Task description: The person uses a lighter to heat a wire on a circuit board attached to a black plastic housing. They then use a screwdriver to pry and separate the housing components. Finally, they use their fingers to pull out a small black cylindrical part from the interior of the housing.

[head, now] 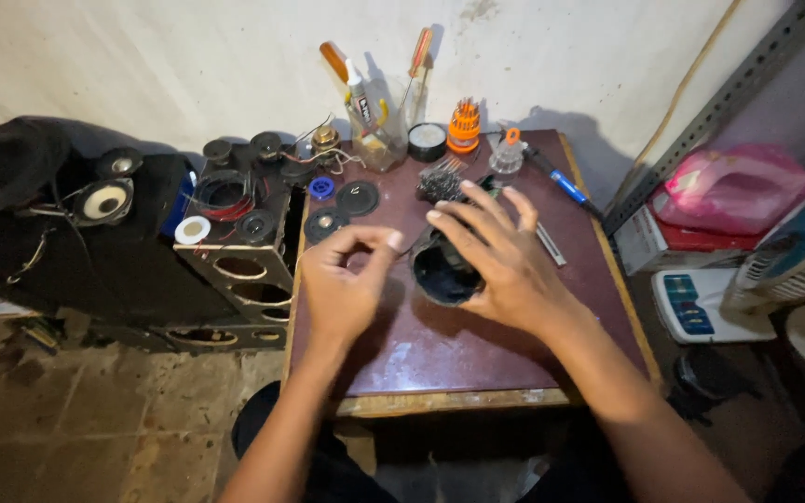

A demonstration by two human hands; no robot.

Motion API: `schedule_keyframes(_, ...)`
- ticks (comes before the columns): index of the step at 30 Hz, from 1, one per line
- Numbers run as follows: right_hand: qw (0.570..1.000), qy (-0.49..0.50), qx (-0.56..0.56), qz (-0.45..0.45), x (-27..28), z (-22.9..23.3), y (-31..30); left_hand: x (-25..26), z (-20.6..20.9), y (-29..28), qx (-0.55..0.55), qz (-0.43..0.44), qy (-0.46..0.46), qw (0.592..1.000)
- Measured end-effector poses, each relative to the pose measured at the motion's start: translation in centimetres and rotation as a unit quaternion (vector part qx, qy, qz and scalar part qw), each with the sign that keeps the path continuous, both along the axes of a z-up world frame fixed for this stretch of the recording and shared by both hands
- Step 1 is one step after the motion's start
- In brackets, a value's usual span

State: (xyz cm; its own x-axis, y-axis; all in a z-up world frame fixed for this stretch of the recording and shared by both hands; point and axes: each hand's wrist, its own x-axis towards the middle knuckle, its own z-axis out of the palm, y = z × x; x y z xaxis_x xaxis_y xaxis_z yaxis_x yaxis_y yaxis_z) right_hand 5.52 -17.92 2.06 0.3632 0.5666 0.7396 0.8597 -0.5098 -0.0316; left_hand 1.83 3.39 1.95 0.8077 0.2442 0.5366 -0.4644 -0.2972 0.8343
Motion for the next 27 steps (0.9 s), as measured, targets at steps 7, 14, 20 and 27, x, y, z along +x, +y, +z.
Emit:
schedule_keyframes(7,0.996,-0.01,0.072,0.048,-0.6,-0.2,1.6,0.8,2.1,-2.4,-0.259,-0.088,0.397,0.876)
schedule_keyframes(14,0.987,0.0,0.142,0.076,-0.2,-1.0,2.6,2.6,0.2,-3.8,-0.43,-0.21,0.381,0.791)
schedule_keyframes(20,0.988,-0.001,0.139,0.062,0.2,-1.5,2.2,2.3,0.6,-4.3,-0.458,-0.242,0.382,0.765)
schedule_keyframes(27,0.991,-0.032,0.125,0.024,1.0,-2.9,1.2,2.4,2.9,-4.7,-0.409,-0.246,0.399,0.783)
